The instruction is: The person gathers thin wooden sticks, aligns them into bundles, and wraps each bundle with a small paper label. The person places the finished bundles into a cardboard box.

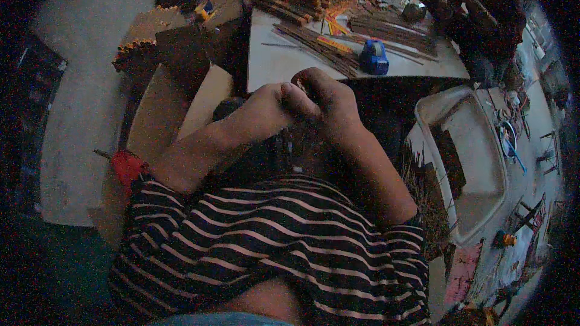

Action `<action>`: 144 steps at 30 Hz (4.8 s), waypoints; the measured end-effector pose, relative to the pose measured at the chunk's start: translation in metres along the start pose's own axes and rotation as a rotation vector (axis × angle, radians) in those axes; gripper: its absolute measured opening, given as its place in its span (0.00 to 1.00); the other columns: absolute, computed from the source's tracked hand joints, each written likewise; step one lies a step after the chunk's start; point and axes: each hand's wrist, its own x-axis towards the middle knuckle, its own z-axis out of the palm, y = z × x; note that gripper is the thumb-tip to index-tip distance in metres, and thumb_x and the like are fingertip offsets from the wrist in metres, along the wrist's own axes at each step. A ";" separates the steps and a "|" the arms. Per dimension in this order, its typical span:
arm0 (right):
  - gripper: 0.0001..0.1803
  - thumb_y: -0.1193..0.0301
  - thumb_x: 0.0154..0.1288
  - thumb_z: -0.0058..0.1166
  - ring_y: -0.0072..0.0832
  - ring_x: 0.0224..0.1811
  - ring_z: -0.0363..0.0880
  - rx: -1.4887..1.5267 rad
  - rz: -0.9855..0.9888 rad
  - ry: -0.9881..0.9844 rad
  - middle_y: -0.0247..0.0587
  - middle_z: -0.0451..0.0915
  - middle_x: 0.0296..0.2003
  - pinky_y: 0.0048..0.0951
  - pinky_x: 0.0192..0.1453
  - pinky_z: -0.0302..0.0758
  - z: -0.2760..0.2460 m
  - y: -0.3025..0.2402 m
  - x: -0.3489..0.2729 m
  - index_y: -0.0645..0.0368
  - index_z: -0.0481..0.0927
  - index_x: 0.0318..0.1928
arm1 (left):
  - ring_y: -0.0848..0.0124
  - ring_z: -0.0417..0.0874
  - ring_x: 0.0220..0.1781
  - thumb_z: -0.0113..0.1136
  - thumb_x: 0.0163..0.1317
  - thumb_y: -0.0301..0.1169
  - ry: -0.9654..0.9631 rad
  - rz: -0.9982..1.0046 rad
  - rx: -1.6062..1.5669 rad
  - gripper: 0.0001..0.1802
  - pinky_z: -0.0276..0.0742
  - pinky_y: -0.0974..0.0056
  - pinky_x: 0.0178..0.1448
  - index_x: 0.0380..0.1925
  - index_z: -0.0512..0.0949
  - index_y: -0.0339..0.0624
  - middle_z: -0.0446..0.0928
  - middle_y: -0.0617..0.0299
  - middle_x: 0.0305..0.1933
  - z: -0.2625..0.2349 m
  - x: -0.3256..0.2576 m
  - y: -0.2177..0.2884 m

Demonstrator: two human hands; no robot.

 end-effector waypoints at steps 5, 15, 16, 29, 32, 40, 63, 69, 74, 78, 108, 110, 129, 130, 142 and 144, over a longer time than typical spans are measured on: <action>0.14 0.62 0.60 0.50 0.32 0.27 0.77 0.205 0.167 -0.063 0.45 0.76 0.24 0.28 0.33 0.73 0.013 0.008 -0.028 0.63 0.73 0.33 | 0.68 0.77 0.37 0.56 0.51 0.30 -0.103 -0.258 0.069 0.15 0.71 0.66 0.42 0.39 0.72 0.34 0.76 0.56 0.34 0.012 -0.029 0.017; 0.12 0.65 0.63 0.46 0.19 0.25 0.68 0.305 0.260 -0.125 0.35 0.72 0.22 0.22 0.29 0.67 0.027 0.014 -0.049 0.64 0.73 0.32 | 0.79 0.65 0.16 0.37 0.63 0.51 -0.216 -0.497 -0.629 0.23 0.62 0.76 0.20 0.32 0.68 0.41 0.67 0.67 0.20 0.016 -0.062 -0.011; 0.12 0.65 0.63 0.46 0.19 0.26 0.68 0.293 0.277 -0.147 0.35 0.72 0.22 0.22 0.30 0.67 0.027 0.016 -0.048 0.64 0.73 0.32 | 0.79 0.65 0.16 0.35 0.63 0.53 -0.215 -0.472 -0.606 0.25 0.61 0.76 0.19 0.31 0.68 0.42 0.67 0.67 0.20 0.017 -0.062 -0.013; 0.16 0.68 0.57 0.54 0.21 0.40 0.71 0.665 0.526 -0.358 0.33 0.74 0.37 0.24 0.46 0.68 0.023 0.024 -0.037 0.61 0.71 0.44 | 0.80 0.66 0.18 0.33 0.66 0.48 -0.205 -0.517 -0.562 0.22 0.63 0.77 0.21 0.29 0.67 0.40 0.68 0.67 0.21 0.001 -0.058 -0.022; 0.14 0.69 0.57 0.54 0.21 0.39 0.70 0.648 0.492 -0.387 0.33 0.74 0.36 0.24 0.46 0.68 0.024 0.024 -0.034 0.61 0.72 0.42 | 0.79 0.68 0.20 0.32 0.66 0.48 -0.218 -0.459 -0.643 0.22 0.65 0.76 0.25 0.31 0.67 0.39 0.69 0.66 0.22 0.002 -0.057 -0.027; 0.14 0.69 0.57 0.55 0.21 0.37 0.72 0.765 0.527 -0.446 0.34 0.75 0.34 0.23 0.42 0.70 0.032 0.046 -0.018 0.64 0.72 0.42 | 0.79 0.65 0.21 0.30 0.67 0.45 -0.265 -0.400 -0.581 0.21 0.65 0.74 0.28 0.30 0.65 0.39 0.66 0.66 0.21 -0.010 -0.047 -0.039; 0.14 0.59 0.57 0.46 0.48 0.32 0.76 -0.831 0.234 -0.411 0.52 0.76 0.29 0.41 0.34 0.73 -0.001 0.293 0.191 0.55 0.77 0.35 | 0.81 0.63 0.20 0.32 0.66 0.46 -0.188 -0.517 -0.744 0.21 0.63 0.76 0.25 0.32 0.65 0.38 0.65 0.68 0.21 -0.040 -0.004 -0.119; 0.13 0.61 0.55 0.47 0.45 0.30 0.76 -0.803 0.204 -0.415 0.49 0.76 0.26 0.39 0.33 0.73 0.004 0.291 0.196 0.57 0.76 0.30 | 0.81 0.63 0.20 0.32 0.66 0.48 -0.197 -0.526 -0.765 0.23 0.63 0.76 0.26 0.33 0.66 0.38 0.65 0.68 0.21 -0.043 -0.001 -0.127; 0.09 0.66 0.53 0.51 0.37 0.30 0.77 -0.699 0.101 -0.178 0.44 0.78 0.27 0.34 0.33 0.72 -0.001 0.288 0.200 0.57 0.78 0.31 | 0.81 0.64 0.21 0.33 0.65 0.49 -0.192 -0.519 -0.748 0.23 0.63 0.76 0.26 0.33 0.66 0.39 0.66 0.68 0.22 -0.040 -0.002 -0.129; 0.09 0.68 0.56 0.52 0.24 0.33 0.75 0.108 0.246 0.108 0.38 0.79 0.31 0.25 0.36 0.69 -0.011 0.265 0.208 0.60 0.78 0.34 | 0.81 0.64 0.21 0.33 0.65 0.49 -0.189 -0.551 -0.738 0.22 0.64 0.76 0.27 0.33 0.66 0.40 0.66 0.68 0.22 -0.040 -0.006 -0.120; 0.09 0.69 0.57 0.55 0.13 0.23 0.67 0.201 0.564 -0.197 0.30 0.74 0.21 0.15 0.25 0.65 0.043 0.004 -0.020 0.64 0.75 0.29 | 0.83 0.66 0.21 0.39 0.66 0.39 -0.048 -0.381 -0.533 0.17 0.66 0.77 0.25 0.44 0.67 0.37 0.67 0.69 0.24 -0.007 -0.058 -0.055; 0.09 0.70 0.57 0.55 0.15 0.23 0.69 0.122 0.480 -0.178 0.34 0.75 0.21 0.18 0.25 0.68 0.046 0.004 -0.022 0.65 0.75 0.30 | 0.84 0.66 0.20 0.39 0.66 0.41 -0.001 -0.362 -0.527 0.18 0.65 0.78 0.23 0.42 0.68 0.37 0.66 0.70 0.21 -0.005 -0.060 -0.054; 0.11 0.68 0.59 0.53 0.14 0.25 0.68 0.260 0.568 -0.232 0.32 0.75 0.22 0.17 0.29 0.67 0.048 -0.001 -0.019 0.64 0.74 0.29 | 0.82 0.64 0.19 0.31 0.66 0.47 -0.066 -0.359 -0.574 0.24 0.63 0.77 0.23 0.37 0.69 0.38 0.63 0.70 0.18 -0.014 -0.063 -0.053; 0.10 0.68 0.59 0.53 0.14 0.25 0.68 0.259 0.570 -0.234 0.32 0.74 0.22 0.17 0.28 0.67 0.047 0.000 -0.019 0.64 0.74 0.29 | 0.82 0.64 0.19 0.31 0.66 0.47 -0.047 -0.343 -0.566 0.24 0.62 0.77 0.23 0.36 0.69 0.38 0.63 0.70 0.18 -0.012 -0.063 -0.052; 0.09 0.68 0.57 0.55 0.13 0.24 0.67 0.353 0.561 -0.226 0.29 0.73 0.21 0.16 0.27 0.65 0.044 0.000 -0.019 0.62 0.74 0.27 | 0.83 0.64 0.17 0.34 0.66 0.47 -0.032 -0.293 -0.599 0.23 0.61 0.78 0.21 0.35 0.69 0.37 0.64 0.70 0.16 -0.008 -0.060 -0.053; 0.10 0.68 0.57 0.55 0.14 0.24 0.67 0.319 0.557 -0.238 0.29 0.73 0.21 0.17 0.27 0.65 0.044 -0.001 -0.019 0.62 0.74 0.27 | 0.83 0.64 0.17 0.34 0.66 0.47 -0.033 -0.295 -0.603 0.23 0.60 0.78 0.21 0.35 0.69 0.37 0.64 0.69 0.16 -0.008 -0.060 -0.053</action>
